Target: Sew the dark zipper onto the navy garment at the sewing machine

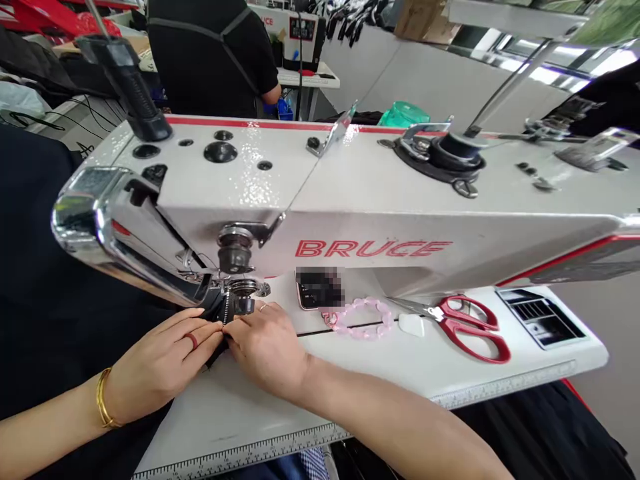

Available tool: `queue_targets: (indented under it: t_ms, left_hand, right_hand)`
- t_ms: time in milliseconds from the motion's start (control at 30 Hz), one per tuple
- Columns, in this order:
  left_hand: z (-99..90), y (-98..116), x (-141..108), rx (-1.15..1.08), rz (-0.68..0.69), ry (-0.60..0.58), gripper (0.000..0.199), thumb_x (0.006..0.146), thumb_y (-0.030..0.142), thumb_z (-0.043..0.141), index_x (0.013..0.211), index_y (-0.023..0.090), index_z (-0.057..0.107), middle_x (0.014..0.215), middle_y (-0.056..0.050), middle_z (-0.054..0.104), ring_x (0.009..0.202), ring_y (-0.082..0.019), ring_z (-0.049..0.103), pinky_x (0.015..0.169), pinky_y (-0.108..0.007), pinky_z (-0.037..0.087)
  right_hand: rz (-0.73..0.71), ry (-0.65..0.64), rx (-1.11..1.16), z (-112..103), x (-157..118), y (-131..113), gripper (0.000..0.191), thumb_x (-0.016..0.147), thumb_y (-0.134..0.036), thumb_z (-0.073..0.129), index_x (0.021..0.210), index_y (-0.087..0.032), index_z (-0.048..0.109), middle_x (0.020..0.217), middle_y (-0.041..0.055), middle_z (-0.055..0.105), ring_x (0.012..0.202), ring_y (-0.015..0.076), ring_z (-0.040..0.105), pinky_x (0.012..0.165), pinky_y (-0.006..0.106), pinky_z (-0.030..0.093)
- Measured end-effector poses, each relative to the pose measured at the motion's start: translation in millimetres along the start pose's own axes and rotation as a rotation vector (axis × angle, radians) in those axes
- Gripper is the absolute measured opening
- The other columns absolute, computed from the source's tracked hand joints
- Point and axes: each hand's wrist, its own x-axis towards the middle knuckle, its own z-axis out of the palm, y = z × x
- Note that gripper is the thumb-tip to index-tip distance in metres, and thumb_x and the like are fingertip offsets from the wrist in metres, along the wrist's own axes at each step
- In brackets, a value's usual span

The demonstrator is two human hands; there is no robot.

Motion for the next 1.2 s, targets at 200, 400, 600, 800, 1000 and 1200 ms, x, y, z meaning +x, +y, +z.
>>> queue_targets:
  t_ms: [200, 400, 600, 800, 1000, 1200]
  left_hand:
    - [-2.5, -32.7, 0.9, -0.118, -0.041, -0.213, 0.023, 0.068, 0.02, 0.059, 0.091, 0.016, 0.057, 0.103, -0.005, 0.063, 0.094, -0.022, 0.053, 0.094, -0.044, 0.037]
    - [-4.4, -45.0, 1.2, -0.162, -0.094, -0.306, 0.033, 0.06, 0.019, 0.063, 0.092, 0.019, 0.056, 0.11, -0.004, 0.061, 0.099, -0.024, 0.052, 0.097, -0.046, 0.033]
    - [-6.6, -54.2, 1.4, -0.128, 0.074, -0.256, 0.045, 0.066, 0.009, 0.049, 0.107, 0.027, 0.055, 0.108, -0.002, 0.062, 0.097, -0.023, 0.054, 0.094, -0.046, 0.035]
    - [-13.0, -33.3, -4.9, -0.036, 0.25, -0.138, 0.032, 0.081, 0.01, 0.038, 0.103, 0.018, 0.059, 0.101, -0.004, 0.065, 0.097, -0.02, 0.053, 0.102, -0.045, 0.028]
    - [-9.8, -18.7, -6.0, -0.015, 0.174, -0.217, 0.03, 0.076, 0.006, 0.042, 0.098, 0.013, 0.061, 0.086, -0.005, 0.064, 0.08, -0.018, 0.053, 0.096, -0.045, 0.035]
    - [-8.6, -20.1, -7.3, -0.049, 0.147, -0.211, 0.025, 0.077, 0.008, 0.045, 0.097, 0.012, 0.06, 0.082, -0.005, 0.062, 0.078, -0.017, 0.05, 0.094, -0.043, 0.037]
  right_hand:
    - [-0.139, 0.038, -0.025, -0.1, 0.1, 2.5, 0.019, 0.084, -0.011, 0.046, 0.081, -0.017, 0.063, 0.086, 0.0031, 0.066, 0.079, 0.0145, 0.057, 0.064, 0.026, 0.04]
    - [-0.156, 0.029, -0.073, 2.1, -1.1, 2.9, 0.017, 0.082, -0.01, 0.047, 0.081, -0.016, 0.063, 0.09, 0.0034, 0.067, 0.08, 0.0156, 0.057, 0.064, 0.028, 0.04]
    - [-0.183, -0.017, -0.105, 0.9, 0.8, 4.3, 0.02, 0.084, -0.012, 0.043, 0.081, -0.015, 0.062, 0.085, 0.004, 0.065, 0.08, 0.0163, 0.056, 0.07, 0.03, 0.041]
    - [-0.188, -0.013, -0.046, -0.8, 0.2, 8.2, 0.017, 0.083, -0.01, 0.046, 0.081, -0.015, 0.063, 0.089, 0.0045, 0.065, 0.082, 0.0163, 0.057, 0.07, 0.03, 0.042]
    - [-0.061, -0.041, 0.176, -8.9, 5.1, 16.0, 0.014, 0.082, -0.014, 0.051, 0.081, -0.016, 0.065, 0.084, 0.0048, 0.065, 0.081, 0.0152, 0.058, 0.072, 0.027, 0.045]
    - [0.021, 0.019, 0.206, -8.6, 2.5, 6.2, 0.014, 0.085, -0.019, 0.052, 0.08, -0.016, 0.065, 0.079, 0.0046, 0.065, 0.076, 0.0143, 0.058, 0.069, 0.025, 0.044]
